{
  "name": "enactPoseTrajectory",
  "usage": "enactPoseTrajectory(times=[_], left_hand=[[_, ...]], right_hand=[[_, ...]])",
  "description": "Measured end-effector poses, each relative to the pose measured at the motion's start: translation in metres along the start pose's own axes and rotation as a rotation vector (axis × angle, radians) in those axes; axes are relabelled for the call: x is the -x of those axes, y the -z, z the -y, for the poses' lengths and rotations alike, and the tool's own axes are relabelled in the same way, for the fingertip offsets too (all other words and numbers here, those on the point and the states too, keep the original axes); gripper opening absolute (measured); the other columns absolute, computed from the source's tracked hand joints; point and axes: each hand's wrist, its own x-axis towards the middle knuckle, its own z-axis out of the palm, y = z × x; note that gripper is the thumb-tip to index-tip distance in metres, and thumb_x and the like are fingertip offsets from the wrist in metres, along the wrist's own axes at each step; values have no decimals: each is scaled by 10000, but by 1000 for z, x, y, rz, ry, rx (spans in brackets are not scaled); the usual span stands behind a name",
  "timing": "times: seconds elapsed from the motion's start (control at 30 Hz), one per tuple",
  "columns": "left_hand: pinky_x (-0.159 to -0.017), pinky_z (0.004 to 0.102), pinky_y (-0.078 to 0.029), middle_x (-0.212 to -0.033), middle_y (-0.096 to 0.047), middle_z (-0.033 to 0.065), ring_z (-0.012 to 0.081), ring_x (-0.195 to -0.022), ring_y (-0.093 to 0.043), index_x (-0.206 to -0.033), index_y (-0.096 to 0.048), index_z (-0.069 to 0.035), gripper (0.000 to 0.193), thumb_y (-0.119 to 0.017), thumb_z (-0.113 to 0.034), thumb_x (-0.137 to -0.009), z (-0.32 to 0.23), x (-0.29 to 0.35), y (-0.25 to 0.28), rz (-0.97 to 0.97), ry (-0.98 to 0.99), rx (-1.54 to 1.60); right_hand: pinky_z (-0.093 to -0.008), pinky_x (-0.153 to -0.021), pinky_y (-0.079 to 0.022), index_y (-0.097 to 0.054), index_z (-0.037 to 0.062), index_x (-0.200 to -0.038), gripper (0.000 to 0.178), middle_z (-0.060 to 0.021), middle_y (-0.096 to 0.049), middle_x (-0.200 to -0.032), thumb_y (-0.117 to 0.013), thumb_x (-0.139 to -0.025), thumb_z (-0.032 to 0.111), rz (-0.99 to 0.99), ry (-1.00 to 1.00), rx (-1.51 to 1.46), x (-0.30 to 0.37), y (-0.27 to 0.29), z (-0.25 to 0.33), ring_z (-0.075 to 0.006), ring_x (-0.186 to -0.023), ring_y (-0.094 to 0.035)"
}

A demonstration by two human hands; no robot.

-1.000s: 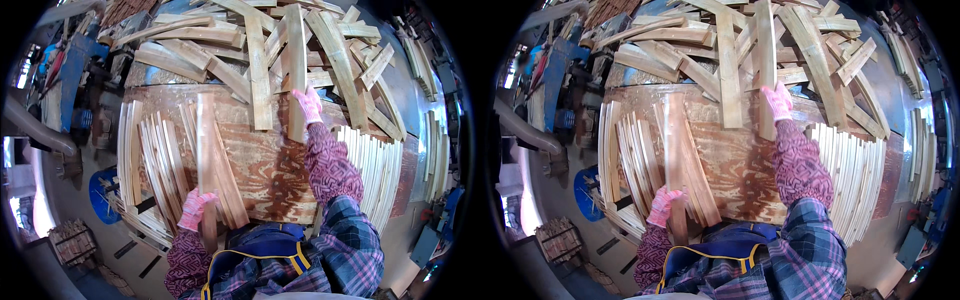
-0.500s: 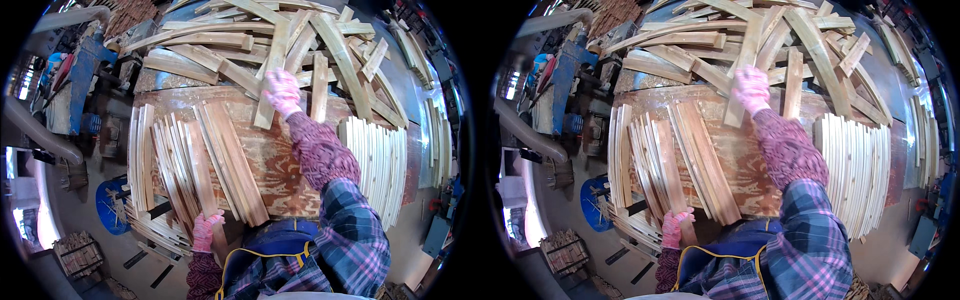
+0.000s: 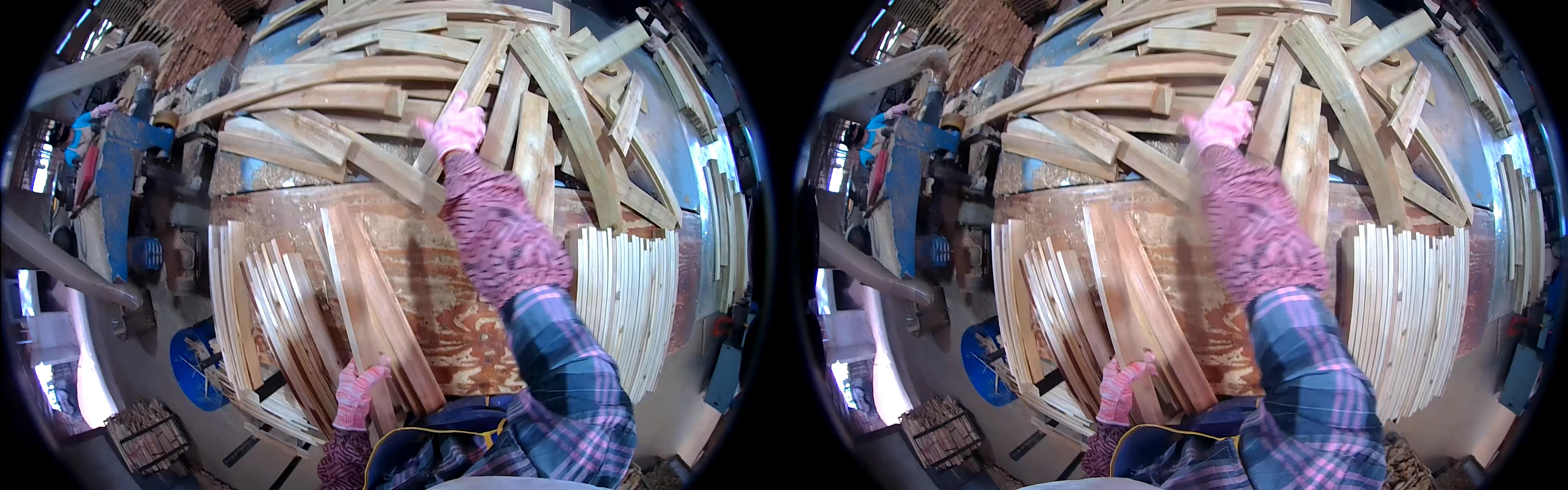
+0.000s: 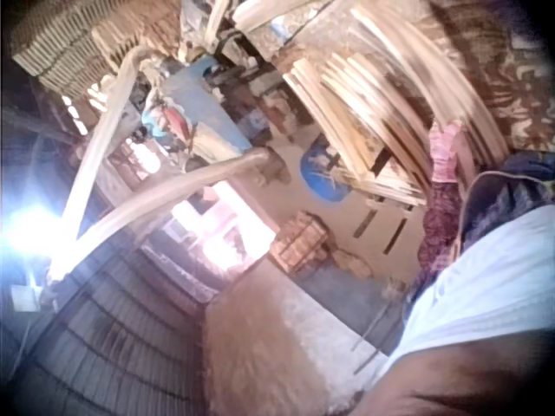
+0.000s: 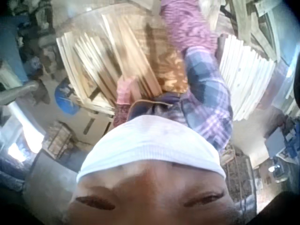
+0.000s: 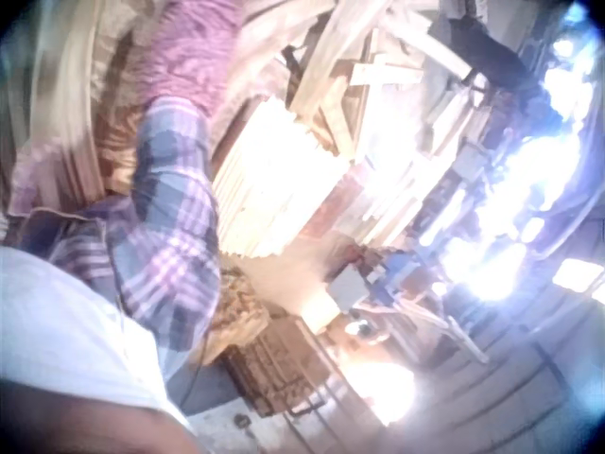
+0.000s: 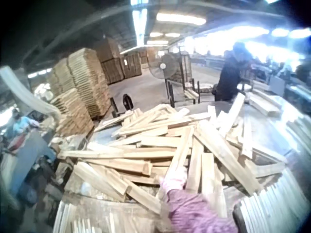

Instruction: The person sorts and stacks thin wooden planks on a workbench. They pick up individual planks from a disorganized pile, inspect them, and place them into a neat, aligned stack.

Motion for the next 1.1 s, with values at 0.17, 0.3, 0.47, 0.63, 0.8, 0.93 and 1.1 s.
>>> enactPoseTrajectory(times=[0.17,0.3,0.47,0.63,0.8,0.93,1.1], left_hand=[[-853,325,-560,-1065,-730,102,200,-916,-702,-1237,-619,12,367,-701,-72,-890,-17,9,-13,22,-52,-34],[-965,352,-513,-1129,-721,119,215,-1025,-690,-1307,-574,9,524,-674,-307,-901,-20,6,11,162,-78,-69],[-953,340,-522,-1146,-696,79,183,-1064,-658,-1309,-581,-1,459,-675,-263,-944,-36,-37,11,157,-152,64],[-963,350,-541,-1214,-672,78,184,-1115,-648,-1350,-570,-36,365,-596,-182,-1017,6,-37,7,-31,-547,-54],[-993,298,-507,-1314,-564,69,146,-1170,-565,-1492,-400,-54,533,-602,-135,-1005,67,-23,51,31,-836,-220],[-1030,292,-467,-1406,-477,15,131,-1222,-508,-1563,-290,-114,808,-759,-184,-909,50,55,81,311,-687,407],[-1079,313,-436,-1481,-443,7,147,-1309,-471,-1592,-243,-157,1015,-871,-159,-795,35,135,190,198,-971,314]], right_hand=[[-463,-1014,-479,37,113,-1609,1257,-295,-497,-1313,-826,-720,325,-88,-203,-650,-39,-14,-22,-407,-1181,-564],[-456,-979,-514,-33,123,-1621,1191,-239,-524,-1270,-787,-705,226,-193,378,-793,2,52,-55,-419,-1073,-614],[-445,-1119,-404,-225,56,-1599,1123,-232,-455,-1413,-721,-799,669,438,672,-959,157,108,-85,-338,-1274,-492],[-433,-1162,-379,-226,221,-1614,859,-246,-431,-1509,-641,-929,532,670,633,-834,348,86,-84,-387,-1366,-478],[-451,-972,-482,-417,44,-1522,681,-232,-609,-1263,-640,-954,347,316,850,-849,435,43,-50,-392,-1145,-607],[-396,-948,-505,-466,4,-1481,642,-229,-640,-1216,-686,-936,261,393,885,-990,495,51,-12,-332,-1090,-651],[-356,-943,-509,-438,8,-1504,660,-242,-635,-1268,-678,-942,257,673,961,-908,615,49,31,-255,-1094,-648]])
